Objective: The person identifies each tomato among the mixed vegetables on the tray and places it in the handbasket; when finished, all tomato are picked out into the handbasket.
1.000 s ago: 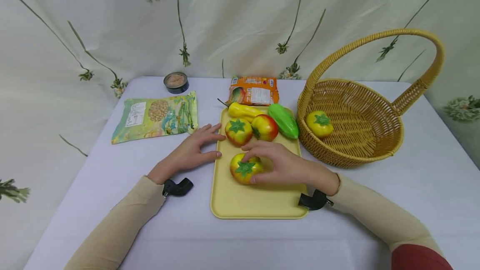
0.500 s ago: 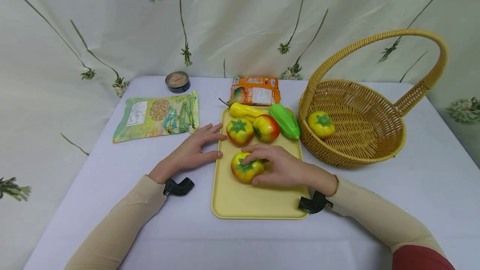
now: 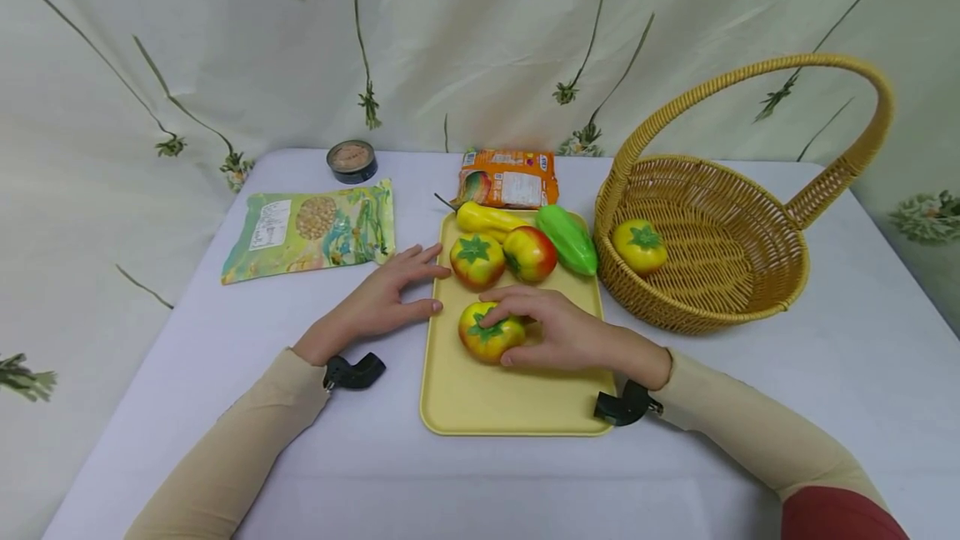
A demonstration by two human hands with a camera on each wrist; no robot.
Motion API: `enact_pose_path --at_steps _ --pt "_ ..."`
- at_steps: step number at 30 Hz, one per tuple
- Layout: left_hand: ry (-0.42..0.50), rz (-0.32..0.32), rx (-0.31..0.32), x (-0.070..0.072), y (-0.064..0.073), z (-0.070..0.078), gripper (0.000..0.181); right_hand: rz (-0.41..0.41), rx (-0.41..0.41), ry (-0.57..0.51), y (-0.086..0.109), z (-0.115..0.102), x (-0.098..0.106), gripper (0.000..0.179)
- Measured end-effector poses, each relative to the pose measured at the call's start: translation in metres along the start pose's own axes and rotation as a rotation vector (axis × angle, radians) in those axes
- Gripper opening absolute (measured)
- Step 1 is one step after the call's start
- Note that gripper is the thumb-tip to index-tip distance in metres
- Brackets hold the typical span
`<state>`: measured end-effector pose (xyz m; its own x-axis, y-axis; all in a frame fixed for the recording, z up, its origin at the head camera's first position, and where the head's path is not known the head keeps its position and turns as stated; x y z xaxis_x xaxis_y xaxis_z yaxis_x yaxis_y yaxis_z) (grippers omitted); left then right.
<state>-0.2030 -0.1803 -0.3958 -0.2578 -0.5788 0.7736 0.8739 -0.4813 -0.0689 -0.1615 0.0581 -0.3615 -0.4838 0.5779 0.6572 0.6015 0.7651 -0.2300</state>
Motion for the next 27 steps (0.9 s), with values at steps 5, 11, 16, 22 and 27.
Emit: enact_pose_path --at_steps 5,11,16,22,27 --pt "0.0 -0.002 -0.001 0.0001 0.0003 -0.0002 0.049 -0.002 -0.004 -0.002 0.0002 0.0011 -0.0012 0.037" --pt "-0.003 -0.003 0.004 -0.0007 -0.0003 -0.0008 0.049 0.005 -0.008 0.003 0.0006 -0.0003 -0.0012 0.037" --pt "0.002 0.0 0.01 -0.0006 0.0002 0.0004 0.049 0.011 -0.014 -0.003 0.0008 -0.0005 -0.0013 0.037" --pt "0.004 -0.001 0.013 -0.0001 0.0004 0.0015 0.05 0.011 -0.02 0.003 0.0011 -0.0004 -0.0014 0.038" --pt "0.005 -0.004 0.013 0.0001 0.0001 0.0017 0.05 0.015 -0.019 0.007 0.0011 -0.0002 -0.0011 0.038"
Point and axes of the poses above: each hand's wrist, its own y-axis away from the middle knuckle, its own x-axis out of the back of the hand, z = x × y, the point moved 5 cm from there along -y, towards the middle knuckle, and after that the axes turned 4 degrees about z, right-handed, at the moved point
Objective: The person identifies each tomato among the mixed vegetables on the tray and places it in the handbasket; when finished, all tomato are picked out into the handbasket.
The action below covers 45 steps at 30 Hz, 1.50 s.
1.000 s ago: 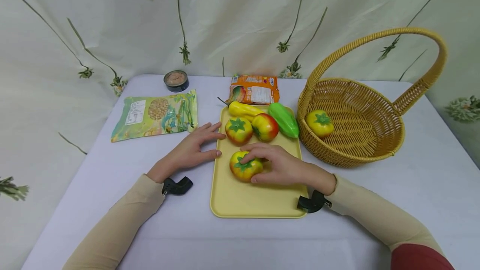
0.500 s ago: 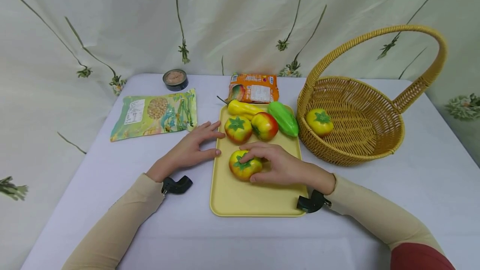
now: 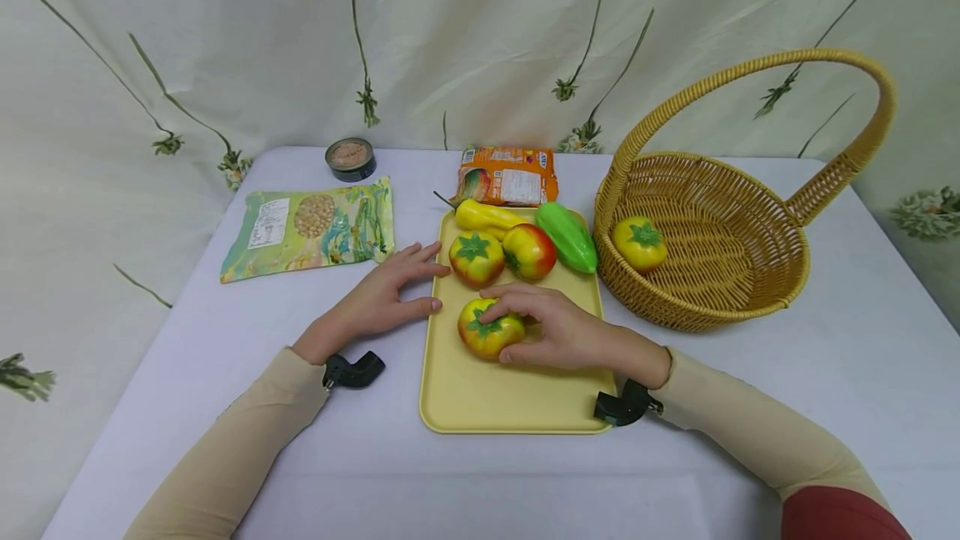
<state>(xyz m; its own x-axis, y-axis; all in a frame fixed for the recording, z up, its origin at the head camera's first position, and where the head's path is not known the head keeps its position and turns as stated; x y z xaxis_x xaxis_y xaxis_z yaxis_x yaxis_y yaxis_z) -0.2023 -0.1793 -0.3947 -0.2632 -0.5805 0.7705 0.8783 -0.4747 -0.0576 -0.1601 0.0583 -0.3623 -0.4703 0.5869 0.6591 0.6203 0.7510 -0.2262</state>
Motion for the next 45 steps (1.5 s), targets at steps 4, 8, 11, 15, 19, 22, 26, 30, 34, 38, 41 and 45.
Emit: enact_pose_path --at_steps 4,8,11,15,19,22,26,30,34,38,41,45 --pt "0.0 0.0 -0.001 0.0002 0.0 0.0 0.049 -0.005 -0.012 -0.005 0.0001 0.0013 -0.0005 0.039" --pt "0.004 -0.001 -0.003 -0.0001 0.0005 0.0005 0.049 -0.011 -0.025 -0.018 0.0007 0.0016 -0.0007 0.041" --pt "0.004 -0.001 -0.003 -0.0005 0.0008 0.0003 0.049 -0.015 -0.036 -0.028 0.0011 0.0019 -0.001 0.041" --pt "0.005 0.0 -0.002 -0.0013 0.0008 -0.0007 0.049 -0.017 -0.043 -0.037 0.0011 0.0029 -0.0014 0.042" --pt "0.004 0.004 -0.003 -0.0018 0.0006 -0.0013 0.049 -0.019 -0.043 -0.046 0.0009 0.0034 -0.0016 0.042" --pt "0.003 0.004 -0.005 -0.0014 0.0006 -0.001 0.049 -0.019 -0.044 -0.055 0.0007 0.0042 -0.0019 0.042" --pt "-0.001 0.004 -0.01 -0.0004 0.0009 0.0005 0.049 -0.015 -0.043 -0.066 0.0007 0.0046 -0.0022 0.042" --pt "-0.005 0.007 -0.014 -0.0005 0.001 0.0007 0.049 -0.01 -0.042 -0.072 0.0009 0.0045 -0.002 0.042" --pt "-0.001 0.007 -0.011 -0.0008 0.0013 0.0004 0.048 -0.01 -0.045 -0.074 0.001 0.0049 -0.002 0.042" --pt "0.003 0.004 -0.009 -0.0004 0.0013 0.0007 0.049 -0.008 -0.038 -0.068 0.0007 0.0054 -0.0016 0.042" --pt "-0.002 0.001 -0.003 -0.0001 0.0007 0.0005 0.049 -0.004 -0.024 -0.059 0.0003 0.0042 -0.0006 0.042" --pt "-0.01 -0.002 0.003 0.0004 -0.0001 -0.0002 0.049 -0.004 -0.022 -0.054 -0.0005 0.0033 0.0002 0.042"
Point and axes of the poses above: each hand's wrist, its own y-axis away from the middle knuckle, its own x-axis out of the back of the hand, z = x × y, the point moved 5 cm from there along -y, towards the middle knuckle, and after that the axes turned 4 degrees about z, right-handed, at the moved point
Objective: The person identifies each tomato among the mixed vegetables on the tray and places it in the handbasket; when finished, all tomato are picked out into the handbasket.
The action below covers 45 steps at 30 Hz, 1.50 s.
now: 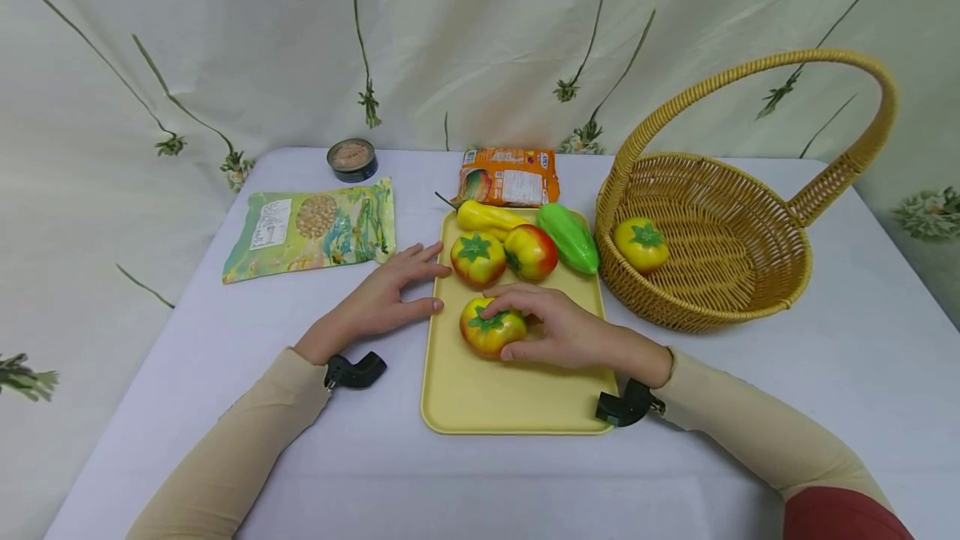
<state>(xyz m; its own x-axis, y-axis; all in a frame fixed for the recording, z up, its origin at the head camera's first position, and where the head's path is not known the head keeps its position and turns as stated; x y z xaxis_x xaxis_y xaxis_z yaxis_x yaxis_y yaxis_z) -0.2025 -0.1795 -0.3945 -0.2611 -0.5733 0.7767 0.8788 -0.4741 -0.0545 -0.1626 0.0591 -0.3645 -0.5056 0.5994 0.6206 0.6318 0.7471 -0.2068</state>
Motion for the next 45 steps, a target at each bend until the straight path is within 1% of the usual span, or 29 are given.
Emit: enact_pose_path --at_steps 14,29,37,41,45 --pt "0.003 0.006 -0.004 0.002 0.0 -0.003 0.05 0.0 0.01 0.005 -0.004 0.001 0.0 0.041" --pt "0.007 0.008 -0.009 0.001 0.0 -0.001 0.049 0.007 0.021 0.015 -0.001 -0.001 -0.002 0.042" --pt "0.009 0.008 -0.01 0.0 0.001 -0.001 0.049 0.021 0.056 0.049 0.002 -0.004 -0.002 0.042" --pt "0.012 0.009 -0.013 -0.001 0.001 -0.002 0.049 0.032 0.048 0.064 0.004 -0.009 0.004 0.044" --pt "0.013 0.012 -0.015 -0.001 0.001 -0.001 0.049 0.064 0.034 0.066 0.007 -0.016 0.016 0.045"
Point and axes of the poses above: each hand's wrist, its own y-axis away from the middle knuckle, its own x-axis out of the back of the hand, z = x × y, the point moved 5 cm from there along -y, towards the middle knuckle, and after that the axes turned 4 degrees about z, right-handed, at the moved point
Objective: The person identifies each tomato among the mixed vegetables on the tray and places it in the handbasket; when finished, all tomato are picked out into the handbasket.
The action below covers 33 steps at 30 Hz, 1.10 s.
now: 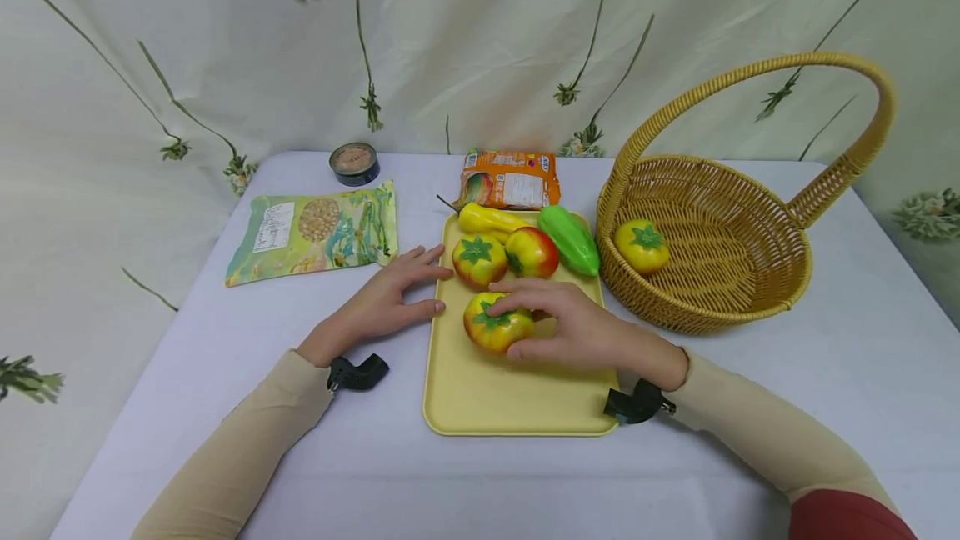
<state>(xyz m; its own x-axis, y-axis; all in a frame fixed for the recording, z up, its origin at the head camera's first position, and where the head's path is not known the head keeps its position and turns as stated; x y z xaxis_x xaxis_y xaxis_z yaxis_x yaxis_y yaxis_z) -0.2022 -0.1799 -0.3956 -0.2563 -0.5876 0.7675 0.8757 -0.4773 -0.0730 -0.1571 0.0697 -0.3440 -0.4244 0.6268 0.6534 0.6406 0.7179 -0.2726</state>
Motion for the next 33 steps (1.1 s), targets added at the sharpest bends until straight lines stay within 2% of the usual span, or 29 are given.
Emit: enact_pose_path --at_steps 7,16,24,33 --pt "0.006 0.003 -0.011 -0.001 0.0 0.002 0.049 0.115 0.044 0.01 0.005 -0.009 0.033 0.043" --pt "-0.004 0.009 -0.019 0.0 0.0 0.0 0.048 0.246 0.083 0.012 0.021 -0.008 0.068 0.045" --pt "-0.001 0.008 -0.018 0.001 0.0 0.0 0.048 0.342 0.017 0.069 0.042 -0.004 0.097 0.047" --pt "-0.005 0.005 -0.017 0.0 0.0 0.0 0.049 0.463 -0.017 0.156 0.066 -0.005 0.132 0.051"
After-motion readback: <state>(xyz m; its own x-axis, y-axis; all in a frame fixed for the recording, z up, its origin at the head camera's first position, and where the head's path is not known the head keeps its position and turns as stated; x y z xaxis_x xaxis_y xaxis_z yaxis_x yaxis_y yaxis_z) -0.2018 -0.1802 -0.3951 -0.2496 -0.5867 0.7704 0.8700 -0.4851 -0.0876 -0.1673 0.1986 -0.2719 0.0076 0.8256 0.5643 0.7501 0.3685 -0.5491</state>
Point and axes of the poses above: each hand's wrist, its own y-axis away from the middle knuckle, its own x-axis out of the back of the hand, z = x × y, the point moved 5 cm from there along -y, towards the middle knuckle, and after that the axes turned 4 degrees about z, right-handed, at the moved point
